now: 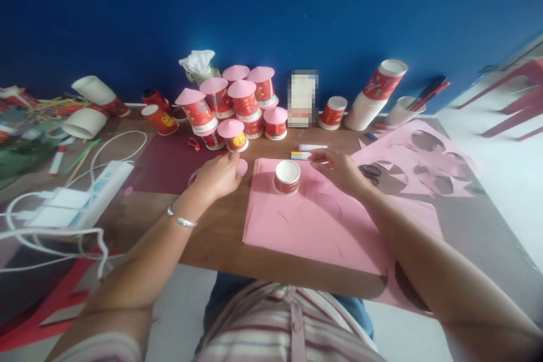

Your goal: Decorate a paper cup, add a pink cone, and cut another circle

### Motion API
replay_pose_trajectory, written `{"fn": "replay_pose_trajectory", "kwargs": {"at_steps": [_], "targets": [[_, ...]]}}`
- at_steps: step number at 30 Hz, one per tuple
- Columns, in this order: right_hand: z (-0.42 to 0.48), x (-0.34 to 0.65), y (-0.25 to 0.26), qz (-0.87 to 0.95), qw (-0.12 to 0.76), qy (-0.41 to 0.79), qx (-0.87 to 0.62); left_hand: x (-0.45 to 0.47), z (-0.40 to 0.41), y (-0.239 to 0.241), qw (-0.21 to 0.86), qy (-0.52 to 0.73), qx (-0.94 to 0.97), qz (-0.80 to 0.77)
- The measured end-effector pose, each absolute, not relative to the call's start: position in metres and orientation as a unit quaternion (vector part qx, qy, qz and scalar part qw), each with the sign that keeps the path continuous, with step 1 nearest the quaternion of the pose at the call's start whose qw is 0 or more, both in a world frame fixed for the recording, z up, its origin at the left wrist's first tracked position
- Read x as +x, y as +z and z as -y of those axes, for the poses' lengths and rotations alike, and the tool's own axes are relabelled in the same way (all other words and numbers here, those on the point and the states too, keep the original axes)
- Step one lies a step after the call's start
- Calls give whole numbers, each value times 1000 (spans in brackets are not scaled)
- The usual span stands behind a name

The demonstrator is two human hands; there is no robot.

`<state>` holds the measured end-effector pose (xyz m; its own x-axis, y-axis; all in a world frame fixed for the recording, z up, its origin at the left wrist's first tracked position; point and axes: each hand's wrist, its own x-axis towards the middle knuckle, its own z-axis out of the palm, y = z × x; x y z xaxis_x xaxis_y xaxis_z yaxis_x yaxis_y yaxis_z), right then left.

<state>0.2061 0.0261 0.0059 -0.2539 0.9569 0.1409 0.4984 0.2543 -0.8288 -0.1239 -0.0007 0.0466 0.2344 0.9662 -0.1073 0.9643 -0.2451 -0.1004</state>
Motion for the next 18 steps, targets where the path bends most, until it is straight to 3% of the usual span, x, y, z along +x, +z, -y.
{"fn": "replay_pose_trajectory", "kwargs": {"at_steps": [10,18], "targets": [[-21,203,5,713,315,351,-518,-118,14,58,-31,70,-785,615],[-19,205,2,712,316,354,-518,-111,20,50,30,84,-777,623]]}}
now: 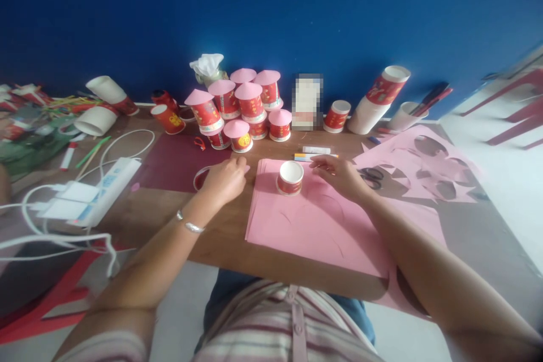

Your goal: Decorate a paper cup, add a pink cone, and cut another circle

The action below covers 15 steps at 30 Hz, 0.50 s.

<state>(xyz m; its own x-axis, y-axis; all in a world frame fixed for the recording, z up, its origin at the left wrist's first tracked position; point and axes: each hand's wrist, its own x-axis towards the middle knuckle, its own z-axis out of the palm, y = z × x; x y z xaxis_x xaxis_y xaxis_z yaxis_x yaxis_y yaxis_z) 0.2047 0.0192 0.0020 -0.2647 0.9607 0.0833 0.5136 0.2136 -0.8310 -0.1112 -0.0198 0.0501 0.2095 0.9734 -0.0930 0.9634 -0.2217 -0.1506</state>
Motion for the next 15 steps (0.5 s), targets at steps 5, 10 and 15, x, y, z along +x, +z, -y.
{"fn": "replay_pose_trajectory", "kwargs": {"at_steps": [5,10,15], "targets": [[-20,205,2,674,377,384,-507,-119,16,48,54,-68,-782,618],[-3,194,25,608,449,458,-468,-107,22,65,111,-276,-824,482],[32,178,59,587,398,611,-351,-82,39,71,109,-309,-872,363]]}}
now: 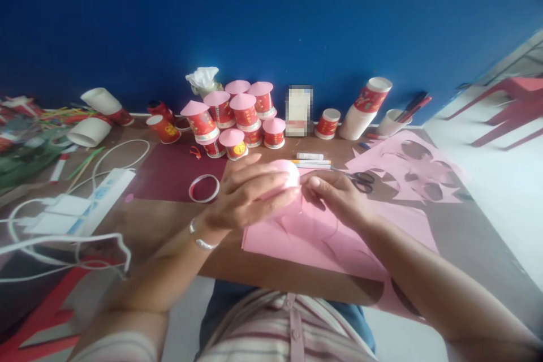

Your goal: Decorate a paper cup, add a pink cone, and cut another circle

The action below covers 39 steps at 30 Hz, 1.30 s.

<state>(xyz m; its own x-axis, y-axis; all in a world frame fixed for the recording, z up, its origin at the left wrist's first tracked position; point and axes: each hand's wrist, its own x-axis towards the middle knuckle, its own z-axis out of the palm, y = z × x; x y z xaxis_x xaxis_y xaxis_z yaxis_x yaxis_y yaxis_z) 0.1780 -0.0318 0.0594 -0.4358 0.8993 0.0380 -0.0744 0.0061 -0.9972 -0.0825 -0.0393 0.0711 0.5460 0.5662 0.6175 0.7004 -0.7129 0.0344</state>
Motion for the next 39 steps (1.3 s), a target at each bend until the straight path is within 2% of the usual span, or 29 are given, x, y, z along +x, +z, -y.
{"fn": "replay_pose_trajectory", "kwargs": {"at_steps": [1,4,8,10,11,14,17,25,39], "targets": [[37,175,63,575,370,648,-337,-79,41,69,118,-321,-879,334],[44,168,66,490,362,733,-304,-72,41,61,119,-335,-889,288],[37,167,60,435,393,747,-313,-68,31,59,30,-424,-828,366],[31,168,57,438,407,734,-320,-66,24,64,-79,-497,-754,423],[28,169,55,441,412,729,-323,-65,21,67,-168,-506,-717,450],[19,169,48,445,418,720,-330,-66,12,74,-445,-425,-619,489],[14,169,39,460,408,714,-334,-68,7,75,-563,-369,-553,492],[14,169,31,461,391,709,-363,-67,1,62,-666,-368,-448,470],[14,171,18,424,368,722,-405,-70,0,36,-701,-347,-405,474]]}}
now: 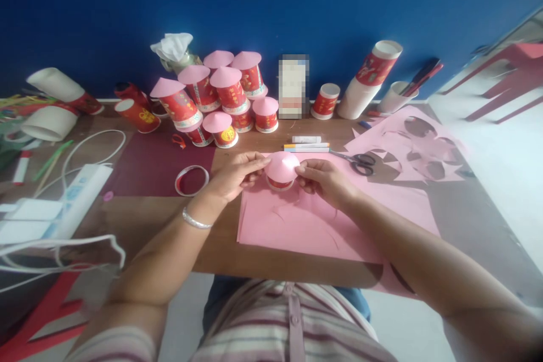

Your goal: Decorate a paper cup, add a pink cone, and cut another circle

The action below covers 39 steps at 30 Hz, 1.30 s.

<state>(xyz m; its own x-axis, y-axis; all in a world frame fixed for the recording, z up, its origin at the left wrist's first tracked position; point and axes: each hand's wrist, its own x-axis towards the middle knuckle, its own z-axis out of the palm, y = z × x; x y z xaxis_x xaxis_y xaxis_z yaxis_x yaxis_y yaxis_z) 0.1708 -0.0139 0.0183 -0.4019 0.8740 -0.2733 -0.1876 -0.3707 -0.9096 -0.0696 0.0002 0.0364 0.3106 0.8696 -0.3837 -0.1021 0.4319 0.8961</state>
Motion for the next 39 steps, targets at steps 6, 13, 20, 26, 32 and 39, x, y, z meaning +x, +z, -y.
{"fn": "replay_pose_trajectory", "kwargs": {"at_steps": [6,13,20,26,32,39], "targets": [[15,170,14,417,368,727,-403,-69,-1,36,705,342,395,-479],[15,169,15,400,371,737,-399,-66,-1,35,710,347,384,-477],[15,168,13,389,379,742,-393,-62,-1,36,713,353,376,-475],[14,168,14,391,382,738,-397,-60,-1,35,713,351,375,-477],[12,166,12,403,394,712,-418,-60,0,35,715,347,380,-473],[7,164,13,407,395,696,-440,-59,-2,34,707,350,393,-473]]}}
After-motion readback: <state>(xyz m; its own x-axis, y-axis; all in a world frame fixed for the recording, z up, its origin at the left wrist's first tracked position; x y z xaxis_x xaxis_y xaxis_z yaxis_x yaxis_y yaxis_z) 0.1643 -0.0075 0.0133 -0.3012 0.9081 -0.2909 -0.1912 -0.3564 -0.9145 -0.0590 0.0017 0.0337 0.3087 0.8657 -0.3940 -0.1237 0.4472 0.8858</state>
